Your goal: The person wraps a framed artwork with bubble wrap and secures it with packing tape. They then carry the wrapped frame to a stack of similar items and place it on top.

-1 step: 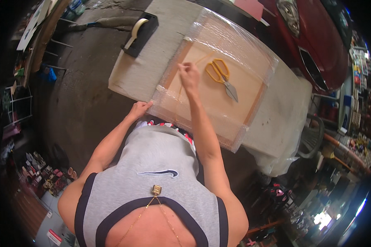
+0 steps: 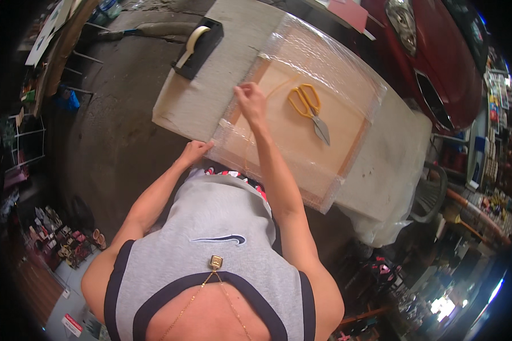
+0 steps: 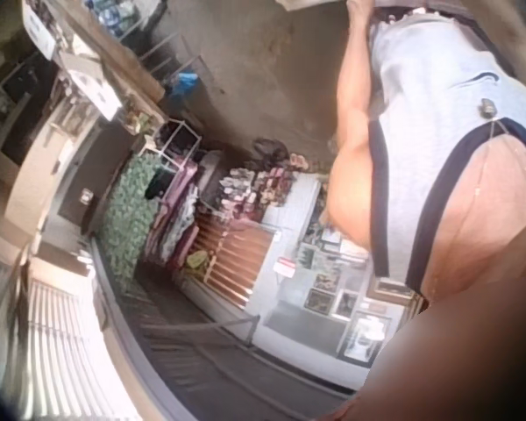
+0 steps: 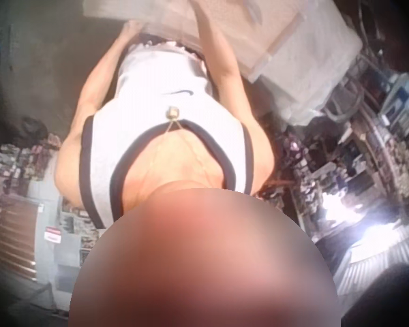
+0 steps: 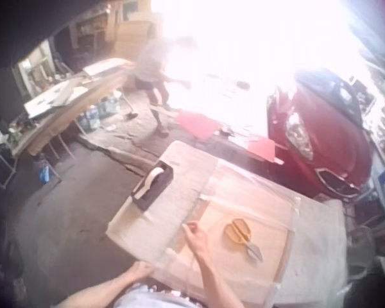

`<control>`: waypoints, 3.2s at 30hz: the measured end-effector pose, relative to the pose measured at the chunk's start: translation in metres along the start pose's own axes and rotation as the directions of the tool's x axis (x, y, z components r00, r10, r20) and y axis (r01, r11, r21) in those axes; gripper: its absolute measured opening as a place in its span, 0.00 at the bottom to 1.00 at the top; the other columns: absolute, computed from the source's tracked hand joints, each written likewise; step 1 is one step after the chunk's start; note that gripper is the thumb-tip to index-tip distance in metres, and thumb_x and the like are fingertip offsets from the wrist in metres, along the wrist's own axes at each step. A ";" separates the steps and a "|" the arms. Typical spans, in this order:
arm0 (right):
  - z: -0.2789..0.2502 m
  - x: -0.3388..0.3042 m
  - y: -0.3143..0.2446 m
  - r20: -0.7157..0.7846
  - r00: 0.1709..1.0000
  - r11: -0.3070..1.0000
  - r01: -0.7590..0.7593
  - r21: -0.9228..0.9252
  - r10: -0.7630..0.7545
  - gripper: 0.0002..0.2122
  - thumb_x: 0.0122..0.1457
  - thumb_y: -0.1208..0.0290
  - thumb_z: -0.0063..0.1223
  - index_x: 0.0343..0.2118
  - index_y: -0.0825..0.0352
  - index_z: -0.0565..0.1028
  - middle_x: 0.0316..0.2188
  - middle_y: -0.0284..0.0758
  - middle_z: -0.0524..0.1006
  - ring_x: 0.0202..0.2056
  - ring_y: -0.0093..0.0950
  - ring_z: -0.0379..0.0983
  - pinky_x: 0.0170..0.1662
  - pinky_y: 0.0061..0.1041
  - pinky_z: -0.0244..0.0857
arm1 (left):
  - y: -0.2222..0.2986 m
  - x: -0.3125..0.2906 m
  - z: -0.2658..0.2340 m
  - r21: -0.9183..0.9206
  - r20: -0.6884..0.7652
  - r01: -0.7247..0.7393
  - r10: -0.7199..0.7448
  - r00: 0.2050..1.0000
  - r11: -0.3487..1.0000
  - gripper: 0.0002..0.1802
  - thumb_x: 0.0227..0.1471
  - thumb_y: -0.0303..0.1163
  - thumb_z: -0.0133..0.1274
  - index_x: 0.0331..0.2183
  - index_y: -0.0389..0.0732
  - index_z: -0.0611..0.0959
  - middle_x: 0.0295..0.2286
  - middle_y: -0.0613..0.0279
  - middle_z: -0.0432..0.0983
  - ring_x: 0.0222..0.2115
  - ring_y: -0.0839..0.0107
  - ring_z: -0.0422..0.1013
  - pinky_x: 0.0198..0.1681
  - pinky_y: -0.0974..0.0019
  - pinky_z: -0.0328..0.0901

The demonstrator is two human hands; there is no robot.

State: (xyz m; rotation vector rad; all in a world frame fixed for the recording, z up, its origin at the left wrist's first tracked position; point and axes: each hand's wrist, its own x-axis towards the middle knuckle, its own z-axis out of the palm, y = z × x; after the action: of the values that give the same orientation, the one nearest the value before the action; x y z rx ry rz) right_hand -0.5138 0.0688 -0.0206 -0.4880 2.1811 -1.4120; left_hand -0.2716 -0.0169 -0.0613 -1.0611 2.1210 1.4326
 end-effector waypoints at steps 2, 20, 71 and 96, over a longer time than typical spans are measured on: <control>0.057 0.022 -0.022 0.151 0.988 1.000 0.007 0.007 -0.008 0.18 0.54 0.57 0.57 0.40 0.69 0.76 0.31 0.37 0.78 0.32 0.25 0.73 0.30 0.26 0.69 | -0.004 0.001 -0.002 0.037 0.000 -0.078 0.078 0.997 0.996 0.35 0.50 0.59 0.49 0.17 0.31 0.77 0.12 0.52 0.67 0.14 0.71 0.62 0.21 0.62 0.60; 0.222 0.048 -0.041 -0.205 0.963 0.953 -0.111 0.283 0.173 0.12 0.45 0.63 0.64 0.24 0.69 0.81 0.53 0.45 0.69 0.61 0.36 0.54 0.61 0.27 0.47 | -0.035 0.035 0.009 -0.094 -0.035 -0.076 0.073 0.997 0.993 0.33 0.42 0.61 0.56 0.15 0.37 0.79 0.11 0.58 0.66 0.14 0.68 0.62 0.24 0.60 0.62; -0.214 -0.323 0.199 -0.705 0.462 0.828 -0.445 0.341 0.538 0.27 0.45 0.54 0.65 0.43 0.69 0.76 0.20 0.34 0.78 0.26 0.29 0.76 0.34 0.27 0.68 | -0.020 0.020 -0.020 -0.139 -0.104 0.262 -0.277 0.955 0.955 0.41 0.49 0.65 0.46 0.50 0.39 0.73 0.44 0.56 0.72 0.40 0.57 0.71 0.39 0.44 0.63; -0.208 -0.295 0.255 0.087 0.723 0.069 -0.183 0.981 0.685 0.13 0.60 0.64 0.39 0.36 0.65 0.75 0.25 0.35 0.77 0.22 0.28 0.72 0.22 0.28 0.63 | -0.029 0.028 -0.020 -0.170 -0.048 0.256 -0.267 0.962 0.952 0.43 0.50 0.67 0.43 0.54 0.42 0.69 0.50 0.56 0.68 0.46 0.54 0.67 0.46 0.40 0.58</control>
State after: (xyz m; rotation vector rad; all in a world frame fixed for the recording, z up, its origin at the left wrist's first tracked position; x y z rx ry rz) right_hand -0.4023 0.4844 -0.1209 1.0174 0.9462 -2.1750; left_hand -0.2653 -0.0516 -0.0894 -1.4152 1.8465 1.4748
